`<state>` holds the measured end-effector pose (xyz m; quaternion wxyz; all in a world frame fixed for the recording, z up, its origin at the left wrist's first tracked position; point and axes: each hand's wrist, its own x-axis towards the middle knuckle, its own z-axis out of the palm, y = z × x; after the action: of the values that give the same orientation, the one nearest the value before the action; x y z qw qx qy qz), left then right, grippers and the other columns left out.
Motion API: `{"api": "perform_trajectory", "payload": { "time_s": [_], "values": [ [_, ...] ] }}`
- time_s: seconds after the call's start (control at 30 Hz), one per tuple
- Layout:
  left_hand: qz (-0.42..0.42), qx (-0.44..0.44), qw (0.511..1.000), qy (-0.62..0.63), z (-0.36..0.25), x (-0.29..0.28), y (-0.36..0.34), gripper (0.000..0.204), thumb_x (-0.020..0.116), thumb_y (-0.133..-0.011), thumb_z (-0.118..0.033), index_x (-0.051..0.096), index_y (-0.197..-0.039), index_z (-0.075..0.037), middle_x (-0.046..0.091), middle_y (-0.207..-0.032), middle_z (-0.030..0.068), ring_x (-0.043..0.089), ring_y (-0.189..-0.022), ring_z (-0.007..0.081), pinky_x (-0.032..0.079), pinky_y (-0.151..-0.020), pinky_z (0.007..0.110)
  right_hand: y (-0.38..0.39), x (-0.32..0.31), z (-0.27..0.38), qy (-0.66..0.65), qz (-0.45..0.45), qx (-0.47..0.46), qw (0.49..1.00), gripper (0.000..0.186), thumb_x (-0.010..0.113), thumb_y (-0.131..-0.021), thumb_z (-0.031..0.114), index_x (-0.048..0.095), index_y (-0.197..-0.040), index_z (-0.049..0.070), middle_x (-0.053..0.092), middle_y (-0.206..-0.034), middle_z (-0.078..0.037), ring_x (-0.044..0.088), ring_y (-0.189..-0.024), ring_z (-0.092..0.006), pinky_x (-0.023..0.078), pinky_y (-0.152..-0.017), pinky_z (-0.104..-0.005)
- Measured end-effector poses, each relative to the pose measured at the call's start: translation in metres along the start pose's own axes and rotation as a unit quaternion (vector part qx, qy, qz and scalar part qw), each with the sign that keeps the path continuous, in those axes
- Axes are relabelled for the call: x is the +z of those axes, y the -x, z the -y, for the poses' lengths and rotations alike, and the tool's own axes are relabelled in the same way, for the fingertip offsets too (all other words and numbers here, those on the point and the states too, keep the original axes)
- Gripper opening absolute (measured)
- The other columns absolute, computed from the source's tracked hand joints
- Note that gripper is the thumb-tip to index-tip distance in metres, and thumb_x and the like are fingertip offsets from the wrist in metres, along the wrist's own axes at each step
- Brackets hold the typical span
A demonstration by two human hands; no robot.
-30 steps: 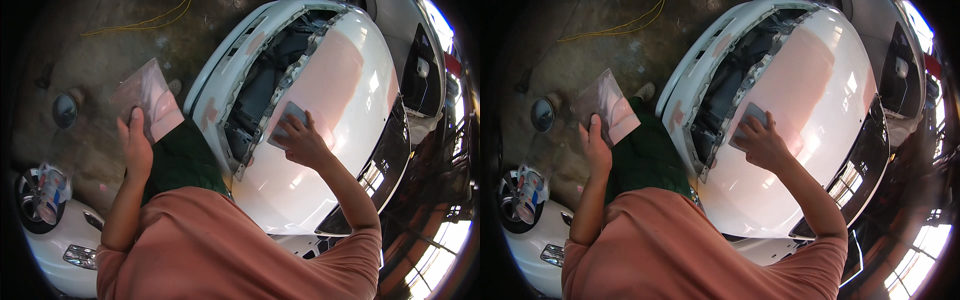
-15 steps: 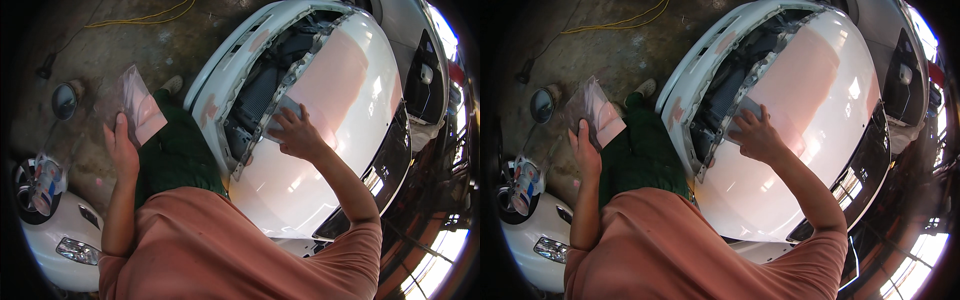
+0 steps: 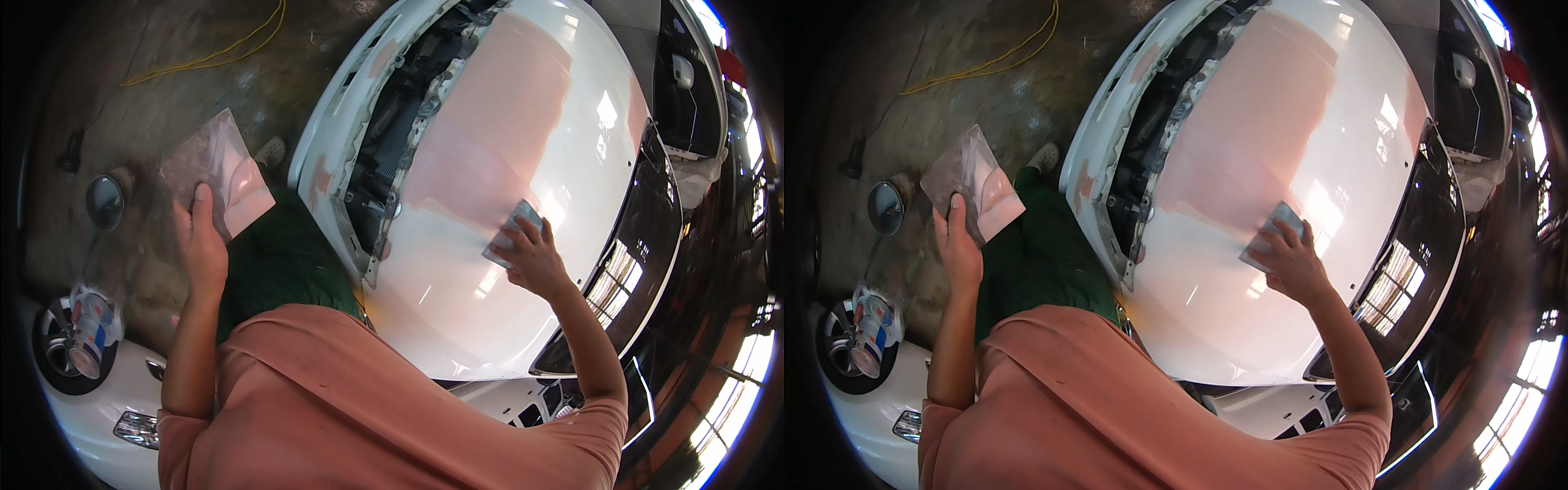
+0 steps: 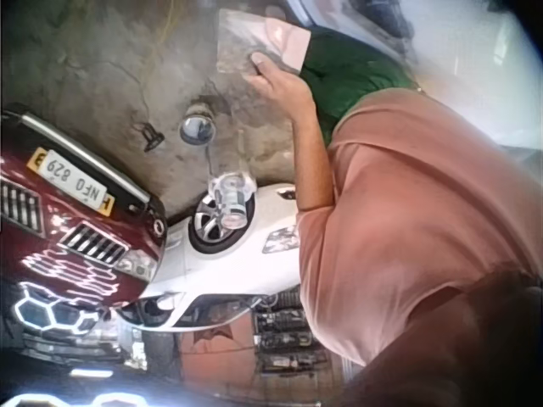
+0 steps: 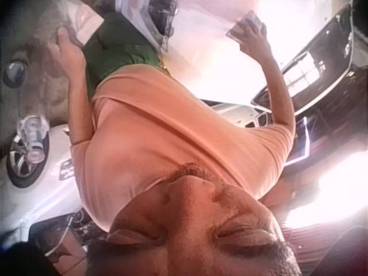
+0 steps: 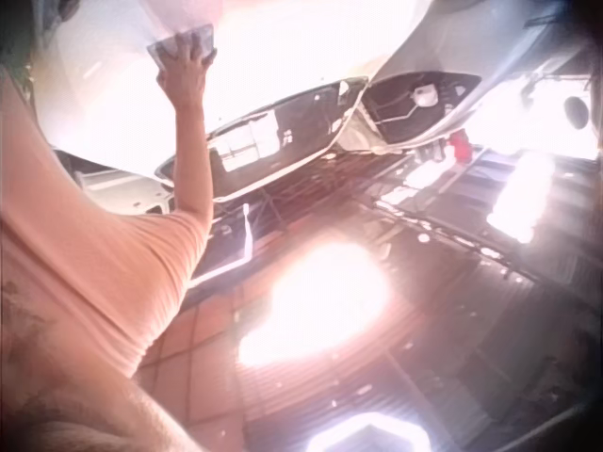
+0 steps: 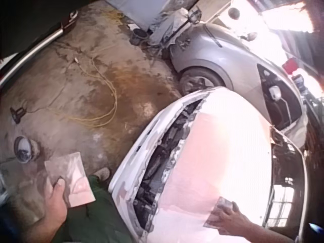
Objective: The person applies body filler to a white car hood using spreaders and then sands the surface with a sanding block to smooth the patch.
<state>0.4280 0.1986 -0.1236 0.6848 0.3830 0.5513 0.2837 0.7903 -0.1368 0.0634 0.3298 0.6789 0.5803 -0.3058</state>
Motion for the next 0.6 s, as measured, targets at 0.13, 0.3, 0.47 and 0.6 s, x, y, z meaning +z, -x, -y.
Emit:
{"api": "perform_trajectory", "payload": {
  "time_s": [0.13,0.3,0.47,0.6],
  "values": [
    [0.039,-0.018,0.999,0.007,0.003,0.003,0.005,0.069,0.061,-0.104,-0.034,0.035,-0.152,0.009,0.049,-0.148,0.019,0.049,-0.133,0.0257,0.038,-0.112,0.035,0.019,-0.01,-0.001,0.017,0.034,0.034,0.999,0.052,0.084,-0.07,0.026,0.071,-0.121,0.027,0.047,-0.144,-0.002,0.034,-0.146,-0.0293,0.028,-0.117,-0.0701],
    [0.055,-0.024,0.998,0.007,0.006,0.003,0.005,0.069,0.061,-0.104,-0.034,0.035,-0.152,0.008,0.048,-0.148,0.0186,0.048,-0.134,0.0257,0.038,-0.112,0.035,-0.057,-0.057,0.042,0.014,-0.08,-0.04,0.996,0.054,0.078,-0.075,0.033,0.069,-0.127,0.023,0.051,-0.141,-0.003,0.038,-0.143,-0.0291,0.029,-0.116,-0.0679],
    [-0.002,-0.038,0.999,0.01,0.009,-0.017,0.005,0.074,0.064,-0.103,-0.034,0.031,-0.154,0.008,0.047,-0.149,0.0184,0.048,-0.134,0.0263,0.039,-0.112,0.036,-0.131,-0.061,0.071,0.052,-0.083,-0.112,0.989,0.05,0.076,-0.076,0.029,0.07,-0.125,0.021,0.054,-0.137,-0.003,0.04,-0.14,-0.028,0.029,-0.116,-0.0687],
    [-0.031,-0.028,0.999,0.022,0.011,-0.028,0.005,0.076,0.064,-0.102,-0.034,0.029,-0.155,0.009,0.046,-0.15,0.019,0.048,-0.135,0.0266,0.04,-0.112,0.036,-0.152,-0.059,0.08,0.076,-0.057,-0.104,0.99,0.045,0.077,-0.076,0.029,0.072,-0.121,0.021,0.056,-0.134,-0.004,0.042,-0.138,-0.0274,0.029,-0.115,-0.069]
  ]
}}
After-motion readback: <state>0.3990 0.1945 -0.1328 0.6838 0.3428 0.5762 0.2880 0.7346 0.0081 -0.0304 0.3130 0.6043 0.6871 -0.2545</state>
